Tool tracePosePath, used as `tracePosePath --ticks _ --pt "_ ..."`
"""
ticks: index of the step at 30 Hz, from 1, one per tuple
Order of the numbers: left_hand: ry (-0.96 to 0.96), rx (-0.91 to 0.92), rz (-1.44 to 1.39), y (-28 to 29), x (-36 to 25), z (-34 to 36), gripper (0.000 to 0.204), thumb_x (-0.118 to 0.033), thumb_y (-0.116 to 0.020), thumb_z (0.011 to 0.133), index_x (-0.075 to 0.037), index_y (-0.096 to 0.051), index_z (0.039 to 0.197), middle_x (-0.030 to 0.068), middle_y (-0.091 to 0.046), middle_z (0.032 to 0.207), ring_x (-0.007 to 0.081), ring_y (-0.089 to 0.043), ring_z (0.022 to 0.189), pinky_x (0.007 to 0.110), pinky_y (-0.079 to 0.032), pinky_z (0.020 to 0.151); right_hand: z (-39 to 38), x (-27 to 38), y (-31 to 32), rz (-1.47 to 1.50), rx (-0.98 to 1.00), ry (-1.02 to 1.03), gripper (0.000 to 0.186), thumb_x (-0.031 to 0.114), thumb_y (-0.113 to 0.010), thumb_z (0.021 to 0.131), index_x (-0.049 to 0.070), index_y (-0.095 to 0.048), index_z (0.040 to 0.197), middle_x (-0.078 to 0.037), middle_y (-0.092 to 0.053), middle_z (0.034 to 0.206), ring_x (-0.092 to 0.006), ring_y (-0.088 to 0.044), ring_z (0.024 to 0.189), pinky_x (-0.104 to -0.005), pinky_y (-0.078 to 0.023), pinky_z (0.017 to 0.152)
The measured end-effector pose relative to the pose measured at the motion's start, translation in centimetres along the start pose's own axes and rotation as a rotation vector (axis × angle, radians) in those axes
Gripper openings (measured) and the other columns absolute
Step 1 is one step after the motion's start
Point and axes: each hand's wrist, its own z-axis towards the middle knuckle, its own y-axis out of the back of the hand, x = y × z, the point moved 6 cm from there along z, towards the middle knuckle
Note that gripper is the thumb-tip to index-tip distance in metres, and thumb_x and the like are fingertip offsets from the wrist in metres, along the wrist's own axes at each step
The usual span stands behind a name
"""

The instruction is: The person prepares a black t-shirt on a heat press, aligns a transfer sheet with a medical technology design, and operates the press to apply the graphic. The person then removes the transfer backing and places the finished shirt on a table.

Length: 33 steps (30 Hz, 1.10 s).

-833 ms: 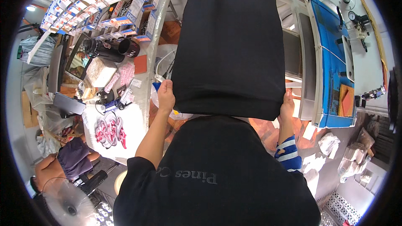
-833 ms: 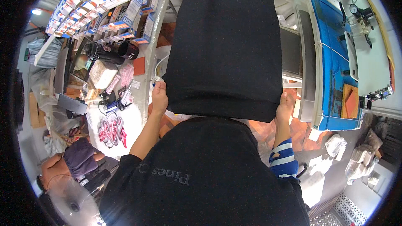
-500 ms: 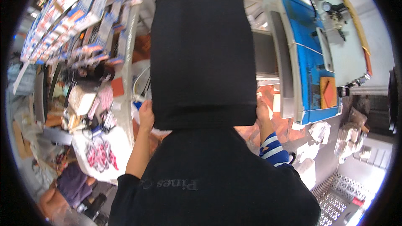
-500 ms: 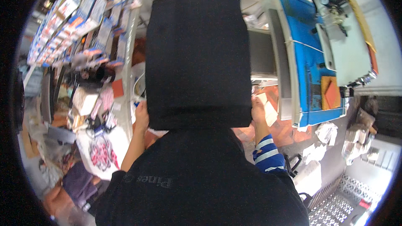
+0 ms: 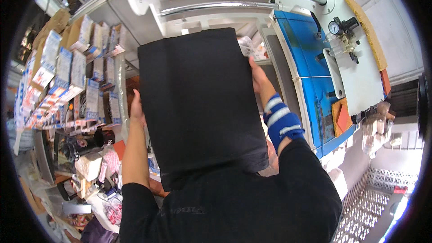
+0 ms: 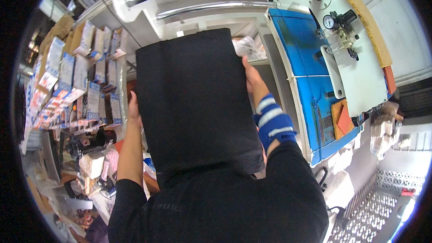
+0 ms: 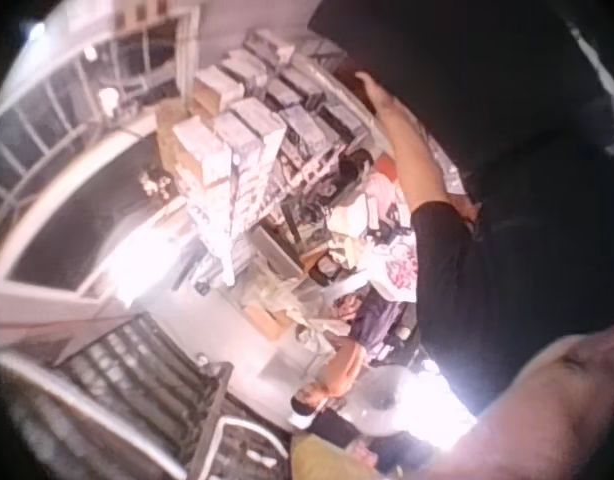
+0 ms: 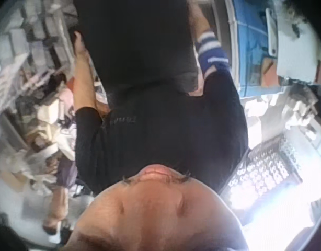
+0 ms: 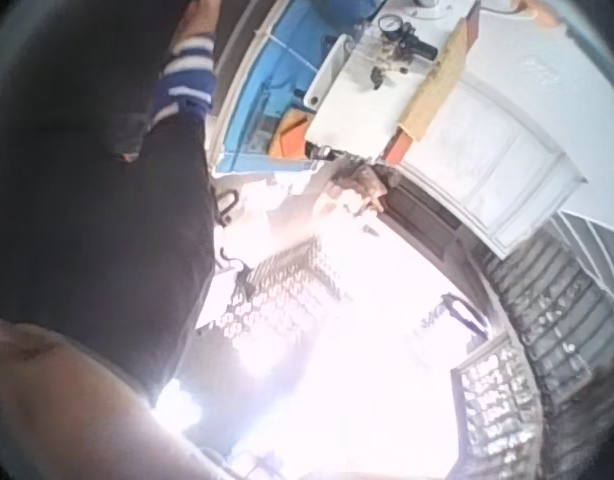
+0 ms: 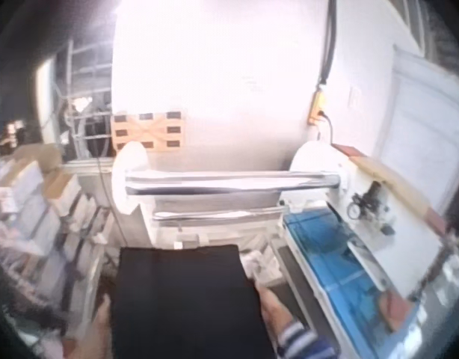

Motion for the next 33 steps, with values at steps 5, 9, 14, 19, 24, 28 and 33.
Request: tracePosePath --ticks 5,9,14,19,24,28,33 --pt "-0.126 -0.396 0.11 2.4 -2.7 10.3 0.054 -0.043 -0.055 0.107 0.002 -0.061 0.136 0.0159 -0.069 0.129 0.0281 -0.07 0.109 0.041 -0.057 0.096 1.8 5.9 5.6 -1.026 -0.821 0.356 0.063 0.042 -0.071 0.094 -0.003 -0.057 0.136 -0.025 -0.064 0.134 -0.0404 -0.064 0.12 -0.0471 -0.051 0.103" --pt "-0.214 -0.642 0.975 19.3 -4.3 14.9 0.045 -0.033 -0.06 0.105 0.0 -0.063 0.136 0.0116 -0.07 0.127 0.0217 -0.069 0.107 0.035 -0.055 0.093 1.5 9.0 -3.3 -1.501 -0.895 0.678 0.043 0.027 -0.075 0.09 0.001 -0.063 0.122 -0.027 -0.064 0.126 -0.0433 -0.063 0.119 -0.0494 -0.051 0.099" --pt "-0.272 -0.263 0.308 3.1 -5.7 14.9 0.043 -0.034 -0.057 0.107 0.001 -0.067 0.13 0.0084 -0.07 0.124 0.0201 -0.066 0.109 0.032 -0.051 0.094 7.0 7.0 -1.0 -0.194 -0.211 0.068 0.043 0.031 -0.062 0.103 0.005 -0.061 0.136 -0.019 -0.066 0.132 -0.0296 -0.066 0.116 -0.0414 -0.052 0.098" --pt "-0.395 -0.383 0.568 2.1 -8.8 13.0 0.043 -0.036 -0.051 0.109 0.002 -0.071 0.117 0.0082 -0.074 0.106 0.0187 -0.068 0.092 0.035 -0.054 0.086 7.3 8.6 0.6 -0.524 -0.407 0.415 0.038 0.034 -0.059 0.105 0.0 -0.072 0.118 -0.015 -0.075 0.109 -0.0301 -0.07 0.095 -0.0375 -0.053 0.087" --pt "-0.557 -0.588 0.997 5.4 -9.8 13.2 0.051 -0.044 -0.052 0.108 0.003 -0.071 0.11 0.0103 -0.074 0.094 0.02 -0.066 0.085 0.036 -0.05 0.08 6.6 11.1 -0.3 -1.192 -0.657 0.748 0.046 0.042 -0.054 0.107 -0.001 -0.071 0.105 -0.021 -0.072 0.092 -0.0254 -0.069 0.089 -0.037 -0.05 0.084" --pt "-0.627 -0.605 1.002 4.6 -8.8 14.3 0.045 -0.041 -0.055 0.107 0.0 -0.074 0.112 0.016 -0.076 0.106 0.0267 -0.068 0.1 0.038 -0.05 0.094 7.1 10.1 2.4 -1.27 -0.739 0.765 0.052 0.045 -0.054 0.105 -0.003 -0.072 0.109 -0.022 -0.074 0.106 -0.0351 -0.07 0.104 -0.0409 -0.05 0.094" --pt "-0.54 -0.543 0.669 5.4 -9.1 13.3 0.05 -0.042 -0.057 0.107 0.005 -0.072 0.103 0.0094 -0.071 0.089 0.0173 -0.061 0.085 0.034 -0.049 0.081 6.1 10.7 1.2 -1.094 -0.694 0.666 0.05 0.043 -0.056 0.106 -0.005 -0.07 0.1 -0.017 -0.069 0.089 -0.0229 -0.061 0.082 -0.0382 -0.048 0.081"
